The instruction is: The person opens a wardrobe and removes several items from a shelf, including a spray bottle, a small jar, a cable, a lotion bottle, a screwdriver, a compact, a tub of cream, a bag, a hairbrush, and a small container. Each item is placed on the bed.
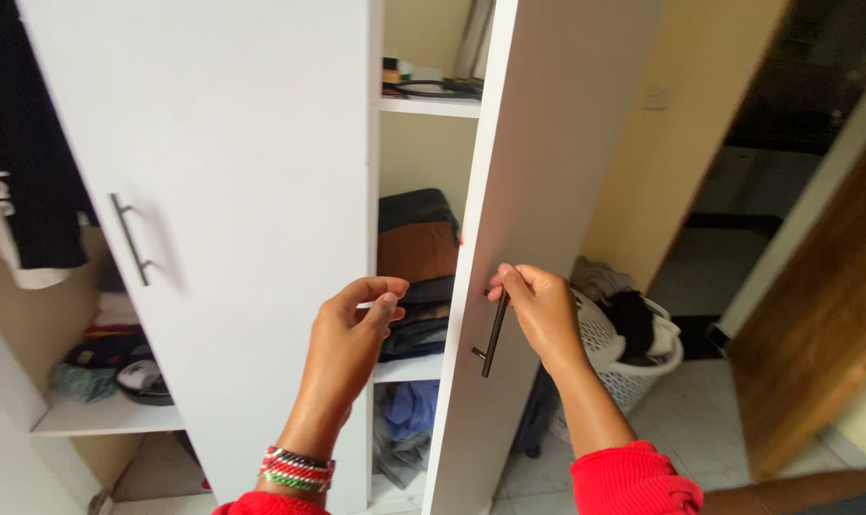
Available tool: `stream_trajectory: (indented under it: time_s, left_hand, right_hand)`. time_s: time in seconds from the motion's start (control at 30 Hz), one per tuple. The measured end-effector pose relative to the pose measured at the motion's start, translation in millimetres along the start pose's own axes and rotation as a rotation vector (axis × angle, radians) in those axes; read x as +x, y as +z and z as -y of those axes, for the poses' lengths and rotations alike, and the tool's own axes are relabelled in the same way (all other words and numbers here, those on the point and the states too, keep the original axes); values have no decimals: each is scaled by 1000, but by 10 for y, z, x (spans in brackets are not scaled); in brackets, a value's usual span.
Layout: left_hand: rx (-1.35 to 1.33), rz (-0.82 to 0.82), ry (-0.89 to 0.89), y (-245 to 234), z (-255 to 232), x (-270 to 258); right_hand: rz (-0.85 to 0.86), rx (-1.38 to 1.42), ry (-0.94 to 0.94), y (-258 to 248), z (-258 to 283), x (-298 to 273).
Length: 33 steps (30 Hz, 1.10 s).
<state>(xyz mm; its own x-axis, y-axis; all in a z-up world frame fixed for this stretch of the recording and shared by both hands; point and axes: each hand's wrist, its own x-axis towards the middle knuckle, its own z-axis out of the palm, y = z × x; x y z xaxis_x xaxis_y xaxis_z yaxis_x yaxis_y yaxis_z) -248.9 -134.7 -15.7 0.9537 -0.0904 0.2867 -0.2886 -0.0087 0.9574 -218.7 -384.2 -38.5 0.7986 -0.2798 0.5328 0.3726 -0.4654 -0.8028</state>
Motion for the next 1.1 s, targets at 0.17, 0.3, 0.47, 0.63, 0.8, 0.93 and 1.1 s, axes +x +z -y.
stream_trajectory:
  time_s: [0.17, 0.3, 0.47, 0.63, 0.8, 0.93, 1.1]
  left_hand:
    - [25, 202, 170, 639, 30, -126]
    - [71, 383, 357, 1204, -51, -264]
    - [83, 546, 296, 1820, -273, -456]
    - [-15, 653, 213, 2385, -430, -504]
    - [-12, 702, 260, 3030, -446, -703]
    - [-52, 730, 351, 3502, -438, -868]
    - [-2, 767, 407, 3869, -518, -1006]
  right_hand:
    - [-11, 29, 20, -624, -160, -333]
    - [-54, 82, 101, -1108, -193, -534]
    - [-124, 3, 214, -1683, -198, -630]
    - [-193, -115, 249, -2246, -268, -616]
    - [-305, -234, 269, -2724, -409, -591]
    - [-345, -207, 199, -3027, -548, -649]
    - [-356, -310, 338, -3345, -623, -552]
